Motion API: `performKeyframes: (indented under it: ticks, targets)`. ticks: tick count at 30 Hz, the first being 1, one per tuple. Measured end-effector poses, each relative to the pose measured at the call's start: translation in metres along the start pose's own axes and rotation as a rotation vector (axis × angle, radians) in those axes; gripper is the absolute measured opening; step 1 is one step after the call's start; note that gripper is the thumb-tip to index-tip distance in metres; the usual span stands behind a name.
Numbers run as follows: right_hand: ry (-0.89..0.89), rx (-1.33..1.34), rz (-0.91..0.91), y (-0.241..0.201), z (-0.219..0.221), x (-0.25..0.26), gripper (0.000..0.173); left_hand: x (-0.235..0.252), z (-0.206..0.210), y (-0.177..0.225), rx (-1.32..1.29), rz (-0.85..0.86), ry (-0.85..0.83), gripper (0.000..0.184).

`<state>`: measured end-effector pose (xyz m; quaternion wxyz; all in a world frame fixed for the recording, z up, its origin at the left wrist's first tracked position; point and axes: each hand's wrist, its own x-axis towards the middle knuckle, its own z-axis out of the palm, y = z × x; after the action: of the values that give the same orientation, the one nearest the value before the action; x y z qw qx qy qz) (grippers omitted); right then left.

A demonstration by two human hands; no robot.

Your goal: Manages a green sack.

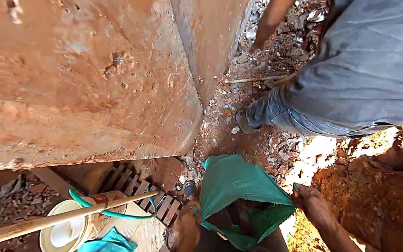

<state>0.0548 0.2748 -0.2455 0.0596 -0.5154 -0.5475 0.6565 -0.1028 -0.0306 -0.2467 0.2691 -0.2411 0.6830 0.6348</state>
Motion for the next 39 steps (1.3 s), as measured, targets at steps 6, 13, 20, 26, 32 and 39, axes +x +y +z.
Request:
performKeyframes:
  ticks: [6, 13, 20, 26, 32, 39]
  targets:
    - [0.005, 0.047, -0.156, 0.036, 0.007, 0.050, 0.040, 0.050, -0.030, -0.043, 0.002, 0.184, -0.138, 0.034]
    - [0.375, 0.021, 0.172, 0.138, 0.027, 0.131, 0.032, 0.114, 0.008, -0.110, -0.104, -0.021, 0.124, 0.025]
    - [0.308, -0.048, 0.163, 0.131, 0.044, 0.136, 0.040, 0.124, 0.010, -0.107, -0.074, -0.037, 0.171, 0.022]
    - [0.282, -0.113, 0.114, 0.127, 0.031, 0.128, 0.043, 0.120, -0.005, -0.110, 0.048, -0.012, 0.075, 0.032]
    - [0.444, -0.210, 0.086, 0.148, -0.015, 0.112, 0.041, 0.119, -0.041, -0.122, 0.013, -0.095, 0.098, 0.029]
    - [0.303, -0.030, 0.085, 0.167, -0.021, 0.077, 0.042, 0.128, -0.078, -0.116, 0.331, 0.034, -0.499, 0.048]
